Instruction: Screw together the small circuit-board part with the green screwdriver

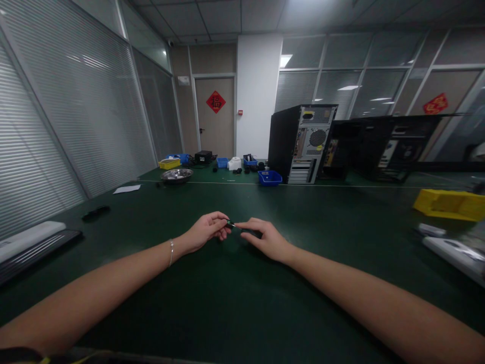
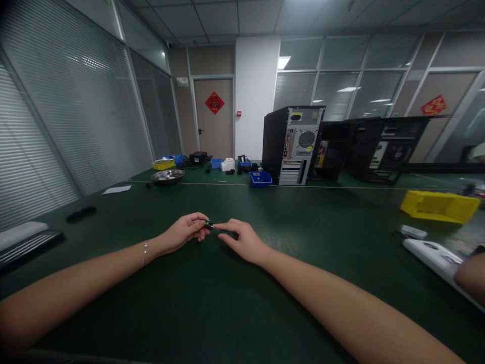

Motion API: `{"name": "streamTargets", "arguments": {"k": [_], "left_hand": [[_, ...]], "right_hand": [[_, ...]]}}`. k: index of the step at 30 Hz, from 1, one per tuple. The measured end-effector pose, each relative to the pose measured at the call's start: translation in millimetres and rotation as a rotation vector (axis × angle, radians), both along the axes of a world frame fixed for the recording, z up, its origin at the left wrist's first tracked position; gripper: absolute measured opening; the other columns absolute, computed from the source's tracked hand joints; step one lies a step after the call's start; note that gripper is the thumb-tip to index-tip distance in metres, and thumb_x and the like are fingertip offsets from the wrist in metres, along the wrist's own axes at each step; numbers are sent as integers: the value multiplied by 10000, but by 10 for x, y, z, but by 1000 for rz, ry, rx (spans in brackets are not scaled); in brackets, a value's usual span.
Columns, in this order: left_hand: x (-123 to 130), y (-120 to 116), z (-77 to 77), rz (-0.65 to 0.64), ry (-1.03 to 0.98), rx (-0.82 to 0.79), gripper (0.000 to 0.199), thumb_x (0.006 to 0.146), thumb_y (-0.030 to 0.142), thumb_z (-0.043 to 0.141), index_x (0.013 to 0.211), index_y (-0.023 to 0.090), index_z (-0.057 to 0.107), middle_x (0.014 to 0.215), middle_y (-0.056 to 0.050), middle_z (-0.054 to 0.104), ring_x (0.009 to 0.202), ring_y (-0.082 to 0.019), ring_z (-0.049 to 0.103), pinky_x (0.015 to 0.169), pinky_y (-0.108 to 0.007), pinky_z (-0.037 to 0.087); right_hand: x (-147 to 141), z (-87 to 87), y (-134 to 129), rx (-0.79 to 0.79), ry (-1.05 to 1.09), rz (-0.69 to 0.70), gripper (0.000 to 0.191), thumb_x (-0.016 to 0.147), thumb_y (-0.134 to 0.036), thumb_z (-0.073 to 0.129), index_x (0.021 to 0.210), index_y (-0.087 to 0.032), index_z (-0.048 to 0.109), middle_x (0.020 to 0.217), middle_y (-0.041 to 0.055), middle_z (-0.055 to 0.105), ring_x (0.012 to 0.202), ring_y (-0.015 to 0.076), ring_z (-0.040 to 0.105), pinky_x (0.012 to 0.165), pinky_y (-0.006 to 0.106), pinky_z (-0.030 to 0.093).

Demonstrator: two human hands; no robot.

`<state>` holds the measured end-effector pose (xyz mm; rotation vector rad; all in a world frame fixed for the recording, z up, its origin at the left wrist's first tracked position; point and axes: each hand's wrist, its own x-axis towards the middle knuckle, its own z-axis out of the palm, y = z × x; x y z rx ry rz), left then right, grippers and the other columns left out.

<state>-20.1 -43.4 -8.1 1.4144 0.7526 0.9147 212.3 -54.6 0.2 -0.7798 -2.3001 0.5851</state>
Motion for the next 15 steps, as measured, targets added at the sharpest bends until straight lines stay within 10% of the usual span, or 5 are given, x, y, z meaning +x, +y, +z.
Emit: {"name": "streamTargets", "arguments": {"k": [15], "left_hand": [[-18, -9, 4, -33, -93, -65, 238, 825, 287, 599, 1005, 135, 559, 816, -67, 646, 702, -131, 603, 664, -264, 445]], "right_hand": [[9, 21, -2, -39, 15, 46, 319, 906, -309, 508, 1215, -253, 564, 940, 32, 596, 795, 152, 545, 698, 265, 427]]}}
